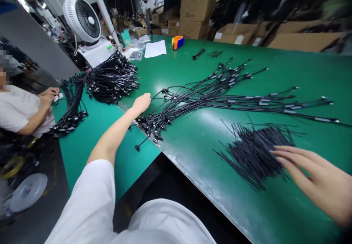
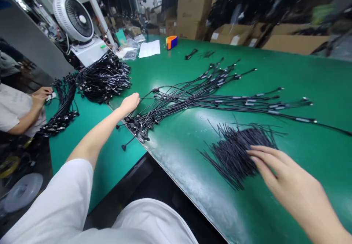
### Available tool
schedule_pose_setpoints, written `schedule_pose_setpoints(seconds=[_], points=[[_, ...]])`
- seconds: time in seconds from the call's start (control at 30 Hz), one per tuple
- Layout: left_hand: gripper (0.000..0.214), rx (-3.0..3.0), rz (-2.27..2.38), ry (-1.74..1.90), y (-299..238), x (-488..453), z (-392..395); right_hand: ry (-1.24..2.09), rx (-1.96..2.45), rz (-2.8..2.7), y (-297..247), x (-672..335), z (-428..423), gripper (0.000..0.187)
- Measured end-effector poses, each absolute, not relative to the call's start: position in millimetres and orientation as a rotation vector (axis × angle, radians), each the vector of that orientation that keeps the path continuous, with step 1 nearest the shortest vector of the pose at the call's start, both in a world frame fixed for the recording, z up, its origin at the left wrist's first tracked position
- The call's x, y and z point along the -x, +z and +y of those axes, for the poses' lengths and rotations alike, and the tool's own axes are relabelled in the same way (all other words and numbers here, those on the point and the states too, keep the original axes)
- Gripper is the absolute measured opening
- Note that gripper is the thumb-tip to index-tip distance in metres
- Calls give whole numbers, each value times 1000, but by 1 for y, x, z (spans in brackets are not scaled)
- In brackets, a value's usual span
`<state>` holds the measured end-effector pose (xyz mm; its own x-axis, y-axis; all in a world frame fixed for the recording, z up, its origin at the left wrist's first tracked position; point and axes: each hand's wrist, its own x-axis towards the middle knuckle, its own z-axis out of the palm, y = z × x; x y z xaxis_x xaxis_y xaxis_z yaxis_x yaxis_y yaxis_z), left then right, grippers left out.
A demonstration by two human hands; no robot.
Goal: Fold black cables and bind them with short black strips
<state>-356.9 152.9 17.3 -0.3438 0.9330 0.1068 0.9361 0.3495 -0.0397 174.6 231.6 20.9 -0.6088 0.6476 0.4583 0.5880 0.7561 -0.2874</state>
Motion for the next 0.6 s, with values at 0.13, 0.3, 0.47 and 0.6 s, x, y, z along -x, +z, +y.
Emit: schedule_pose_setpoints(seconds=[0.13,0.3,0.47,0.6], points=[[39,1747,-2446,-41,41,363,146,369,844,-2618,16,-109,263,25],[31,1860,-2384,3,46,342,137,276,712,-2778,23,34,302,42],[24,2129,-2417,-321,19,294,129,75,867,-2821,9,123,333,39],[10,2137,-2458,-544,12,285,121,-16,799,-2860,14,110,352,29]])
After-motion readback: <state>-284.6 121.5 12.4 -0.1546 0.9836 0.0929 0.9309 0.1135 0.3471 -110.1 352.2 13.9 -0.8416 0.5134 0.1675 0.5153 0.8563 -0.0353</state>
